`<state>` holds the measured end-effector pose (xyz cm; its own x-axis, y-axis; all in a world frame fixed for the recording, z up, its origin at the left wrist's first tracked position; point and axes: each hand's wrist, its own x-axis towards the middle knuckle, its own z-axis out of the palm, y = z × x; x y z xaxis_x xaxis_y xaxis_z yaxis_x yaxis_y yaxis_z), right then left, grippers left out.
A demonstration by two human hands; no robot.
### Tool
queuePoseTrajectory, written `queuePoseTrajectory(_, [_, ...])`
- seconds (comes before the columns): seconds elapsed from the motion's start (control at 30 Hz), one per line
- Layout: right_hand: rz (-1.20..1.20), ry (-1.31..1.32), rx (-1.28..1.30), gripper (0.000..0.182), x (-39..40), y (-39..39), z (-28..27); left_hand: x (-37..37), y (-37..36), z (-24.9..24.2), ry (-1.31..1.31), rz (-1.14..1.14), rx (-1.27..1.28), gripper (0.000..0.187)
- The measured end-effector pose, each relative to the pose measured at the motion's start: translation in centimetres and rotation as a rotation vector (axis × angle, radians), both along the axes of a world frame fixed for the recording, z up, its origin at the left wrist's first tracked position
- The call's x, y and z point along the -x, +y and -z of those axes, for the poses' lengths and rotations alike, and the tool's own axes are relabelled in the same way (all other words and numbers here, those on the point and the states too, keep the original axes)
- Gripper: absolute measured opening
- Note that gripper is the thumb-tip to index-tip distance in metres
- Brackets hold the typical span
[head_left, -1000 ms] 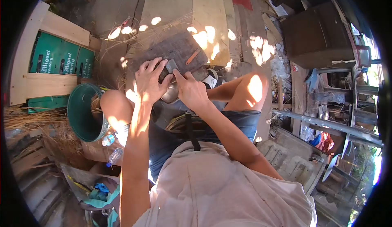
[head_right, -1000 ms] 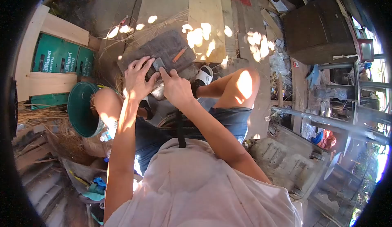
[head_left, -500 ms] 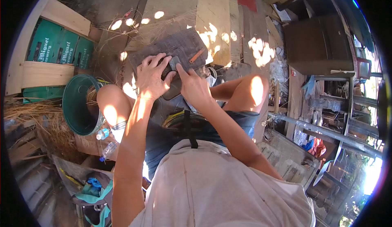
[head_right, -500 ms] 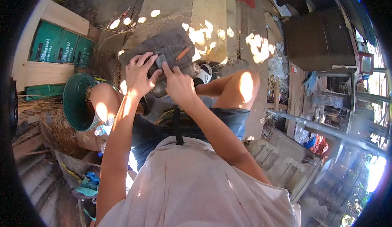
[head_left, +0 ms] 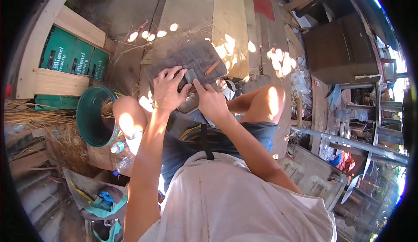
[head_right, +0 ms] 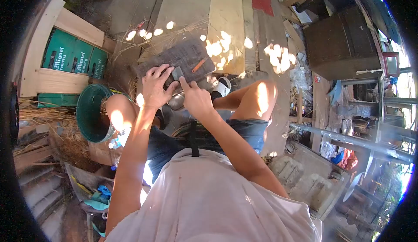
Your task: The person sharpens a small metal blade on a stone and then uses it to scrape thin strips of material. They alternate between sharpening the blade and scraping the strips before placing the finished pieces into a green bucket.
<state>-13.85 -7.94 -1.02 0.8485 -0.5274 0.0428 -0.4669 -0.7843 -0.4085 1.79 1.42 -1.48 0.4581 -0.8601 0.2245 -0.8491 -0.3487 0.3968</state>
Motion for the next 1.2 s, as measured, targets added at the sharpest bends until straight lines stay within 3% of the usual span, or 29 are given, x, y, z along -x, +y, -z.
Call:
queuePoseTrajectory(0.17, [-0.012,-0.098,0.006,0.058,-1.9,-1.8,0.4,0.1,-0.3,-0.5,-0.005,0.009,-0.024,0.054])
queuePoseTrajectory(0.27, [-0.009,-0.358,-0.029,0.042,0.4,-1.6,-0.9,-0.3,0.3,-1.3,0.092,0.06,-0.017,0.068])
queuePoseTrajectory(0.33, [0.238,-0.565,-1.085,0.027,1.7,-0.8,-4.9,-0.5,0.5,-1.3,0.237,0.032,0.323,0.071])
queuePoseTrajectory(0.37, [0.237,-0.589,-1.088,0.027,2.0,-0.2,-6.9,0.5,1.0,-2.8,0.333,-0.081,0.353,0.069])
queuePoseTrajectory(0.4, [0.198,-0.66,-1.137,0.024,2.5,0.3,-9.1,1.6,1.4,-4.3,0.617,-0.154,0.446,0.06])
queuePoseTrajectory(0.47, [0.178,-0.743,-1.236,0.019,3.1,1.8,-12.5,4.2,2.4,-9.2,1.221,-0.086,0.623,0.05])
queuePoseTrajectory(0.53, [0.086,-0.817,-1.252,0.015,3.5,3.1,-14.6,6.9,3.3,-12.1,1.278,0.053,0.721,0.05])
queuePoseTrajectory(0.57, [0.068,-0.826,-1.263,0.015,3.7,3.6,-15.5,7.8,3.5,-14.5,1.651,-0.012,0.828,0.039])
queuePoseTrajectory(0.6, [0.017,-0.819,-1.216,0.013,3.9,3.9,-16.2,8.7,3.9,-17.0,1.628,-0.02,0.835,0.039])
queuePoseTrajectory(0.67, [-0.055,-0.817,-1.177,0.011,4.0,4.7,-17.2,10.3,4.5,-20.6,1.219,-0.105,0.63,0.029])
queuePoseTrajectory(0.7, [-0.077,-0.819,-1.182,0.01,4.0,5.0,-17.5,10.4,4.5,-20.6,1.205,-0.146,0.749,0.018])
queuePoseTrajectory(0.83, [-0.174,-0.883,-1.177,0.007,4.1,6.4,-17.9,10.3,5.8,-22.3,1.007,-0.139,0.765,0.008])
queuePoseTrajectory(0.93, [-0.2,-0.869,-1.148,0.007,4.4,7.2,-18.7,11.4,6.4,-24.0,1.052,-0.221,0.834,0.012])
queuePoseTrajectory(0.97, [-0.228,-0.869,-1.162,0.008,4.5,7.3,-18.8,11.4,6.5,-24.2,1.066,-0.208,0.86,0.022])
queuePoseTrajectory(1.13, [-0.306,-0.843,-1.244,0.015,5.0,7.4,-19.9,10.7,6.8,-24.8,1.112,-0.206,0.945,0.038])
queuePoseTrajectory(1.2, [-0.301,-0.849,-1.251,0.015,4.9,7.3,-20.1,10.9,7.2,-25.4,1.352,-0.128,1.023,0.037])
